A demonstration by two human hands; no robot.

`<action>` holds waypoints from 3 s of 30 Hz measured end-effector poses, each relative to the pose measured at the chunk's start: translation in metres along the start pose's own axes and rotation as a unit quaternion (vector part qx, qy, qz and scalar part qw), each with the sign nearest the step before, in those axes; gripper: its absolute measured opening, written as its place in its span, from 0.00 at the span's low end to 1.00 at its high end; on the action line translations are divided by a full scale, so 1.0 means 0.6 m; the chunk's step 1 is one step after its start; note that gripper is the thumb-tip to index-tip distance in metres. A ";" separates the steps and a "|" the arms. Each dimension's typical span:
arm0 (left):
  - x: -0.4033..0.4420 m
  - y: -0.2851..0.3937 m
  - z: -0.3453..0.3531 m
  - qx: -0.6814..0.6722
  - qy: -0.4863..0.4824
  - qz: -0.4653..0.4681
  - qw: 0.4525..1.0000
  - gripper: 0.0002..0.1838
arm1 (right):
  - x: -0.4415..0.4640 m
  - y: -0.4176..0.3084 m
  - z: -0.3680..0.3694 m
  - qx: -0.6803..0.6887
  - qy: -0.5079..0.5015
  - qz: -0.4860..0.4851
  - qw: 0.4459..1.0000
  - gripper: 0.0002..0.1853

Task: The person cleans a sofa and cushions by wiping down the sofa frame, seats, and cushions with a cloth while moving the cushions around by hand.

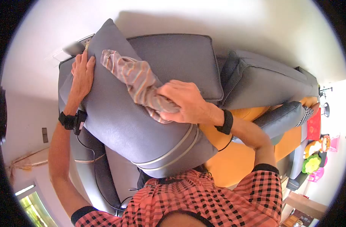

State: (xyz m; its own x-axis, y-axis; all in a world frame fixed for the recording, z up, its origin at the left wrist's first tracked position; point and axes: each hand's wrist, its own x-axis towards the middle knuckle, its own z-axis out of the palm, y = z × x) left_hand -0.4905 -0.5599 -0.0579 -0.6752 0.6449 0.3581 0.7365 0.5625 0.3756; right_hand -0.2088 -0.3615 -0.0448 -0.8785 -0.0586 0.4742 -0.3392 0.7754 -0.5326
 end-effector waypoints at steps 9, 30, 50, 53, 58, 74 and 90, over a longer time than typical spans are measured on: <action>-0.001 -0.017 0.015 -0.020 0.021 0.016 0.999 0.26 | 0.274 0.076 0.025 -0.182 -0.007 0.031 0.983 0.23; 0.025 -0.131 0.068 -0.002 -0.086 0.172 0.981 0.22 | 0.285 -0.005 0.052 0.018 0.041 -0.014 0.999 0.13; -0.077 0.125 -0.122 -0.128 0.170 0.170 0.962 0.21 | 0.298 0.170 0.094 -0.094 -0.127 -0.044 0.986 0.18; -0.066 0.151 -0.035 0.068 0.071 0.192 0.976 0.26 | 0.297 0.197 0.100 -0.101 -0.153 -0.064 0.981 0.21; -0.055 0.129 -0.025 0.085 -0.006 0.209 0.974 0.22 | 0.303 0.168 0.083 -0.083 -0.172 0.006 0.982 0.18; -0.410 -0.051 -0.029 -0.416 0.191 -0.404 0.792 0.08 | 0.279 0.149 0.082 -0.022 -0.060 0.037 0.997 0.16; -0.086 -0.063 -0.128 -0.095 0.138 -0.002 0.986 0.21 | 0.281 0.180 0.103 -0.062 -0.048 0.007 0.997 0.18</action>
State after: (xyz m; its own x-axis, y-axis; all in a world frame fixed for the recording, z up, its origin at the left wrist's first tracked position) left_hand -0.4864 -0.6539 -0.0250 -0.6833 0.4619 0.5655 0.7301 0.4411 0.5218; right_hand -0.4144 -0.3266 -0.0654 -0.9125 -0.1027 0.3961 -0.2886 0.8477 -0.4451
